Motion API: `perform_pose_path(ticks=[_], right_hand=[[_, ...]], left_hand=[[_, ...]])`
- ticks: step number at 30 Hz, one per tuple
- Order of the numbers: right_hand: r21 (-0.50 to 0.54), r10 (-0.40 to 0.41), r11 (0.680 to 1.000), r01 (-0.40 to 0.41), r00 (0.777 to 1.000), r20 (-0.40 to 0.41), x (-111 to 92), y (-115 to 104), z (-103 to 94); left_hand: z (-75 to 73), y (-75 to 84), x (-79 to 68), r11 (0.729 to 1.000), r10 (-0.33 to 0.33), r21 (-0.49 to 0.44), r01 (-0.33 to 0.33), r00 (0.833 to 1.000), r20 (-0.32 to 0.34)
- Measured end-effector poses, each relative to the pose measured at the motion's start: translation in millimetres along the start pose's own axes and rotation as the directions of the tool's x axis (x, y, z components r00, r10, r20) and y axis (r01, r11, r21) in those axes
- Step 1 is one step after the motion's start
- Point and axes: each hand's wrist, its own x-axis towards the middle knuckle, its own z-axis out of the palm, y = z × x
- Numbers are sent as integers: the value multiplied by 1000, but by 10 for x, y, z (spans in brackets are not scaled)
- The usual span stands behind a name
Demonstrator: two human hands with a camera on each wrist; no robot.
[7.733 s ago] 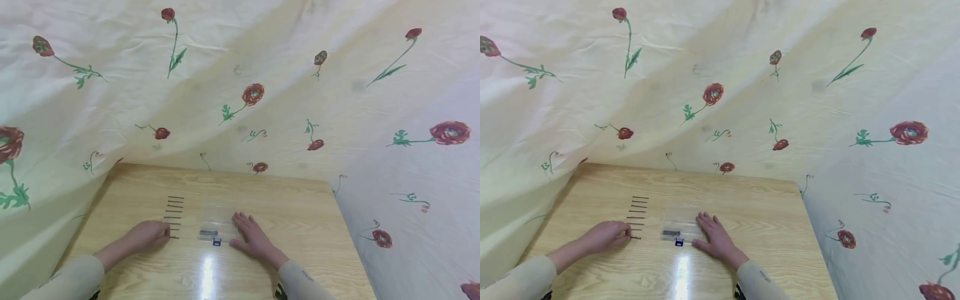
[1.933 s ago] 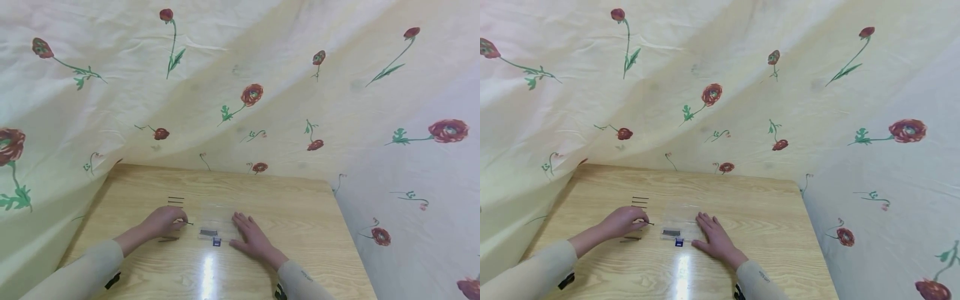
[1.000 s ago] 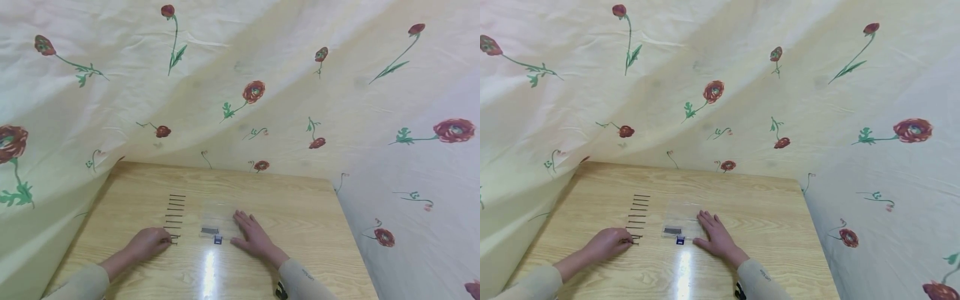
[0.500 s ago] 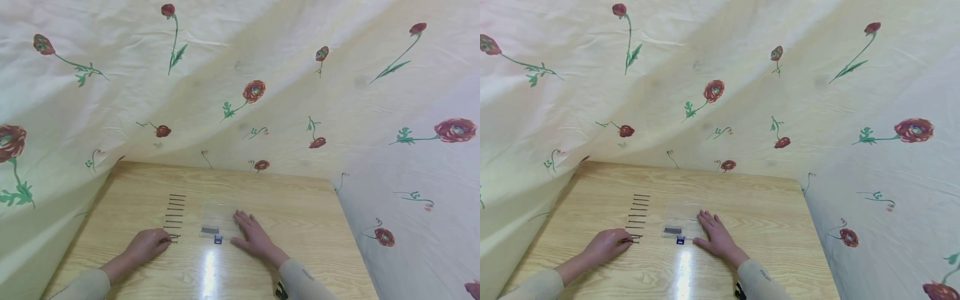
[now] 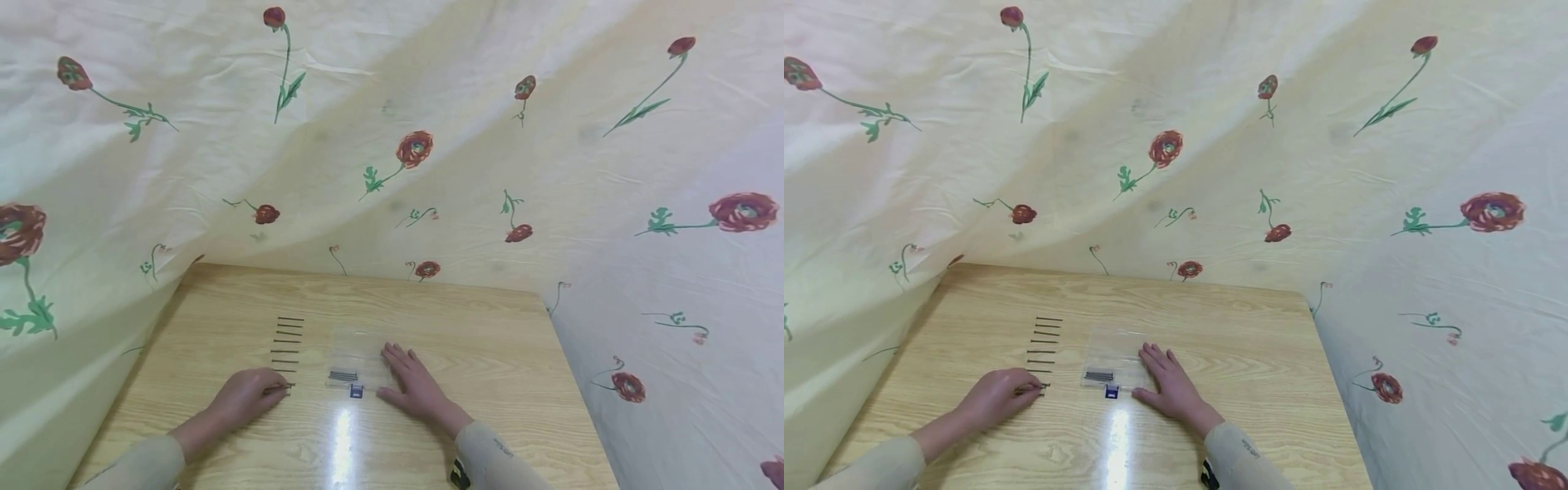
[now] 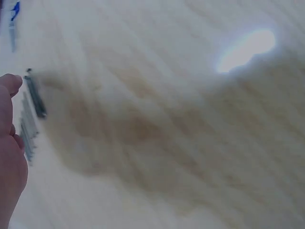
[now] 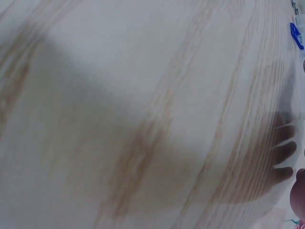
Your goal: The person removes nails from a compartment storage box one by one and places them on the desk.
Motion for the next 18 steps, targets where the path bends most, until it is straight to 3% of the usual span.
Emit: perform_pose_path(ticks=[3,9,18], right_hand=[[7,3,1000,-3,1000,2,-1,-9,-11],[29,2,1000,-2,1000,-4,-2,-42,-41],[23,3,1000,-3,1000,0,-8,-64,-48]], left_hand=[[-30,59,136,1000,6,-23,-6,1000,2],[-57,144,465,994,96,-46,-95,995,5],[44,273,806,985,133,-130,-111,976,175]])
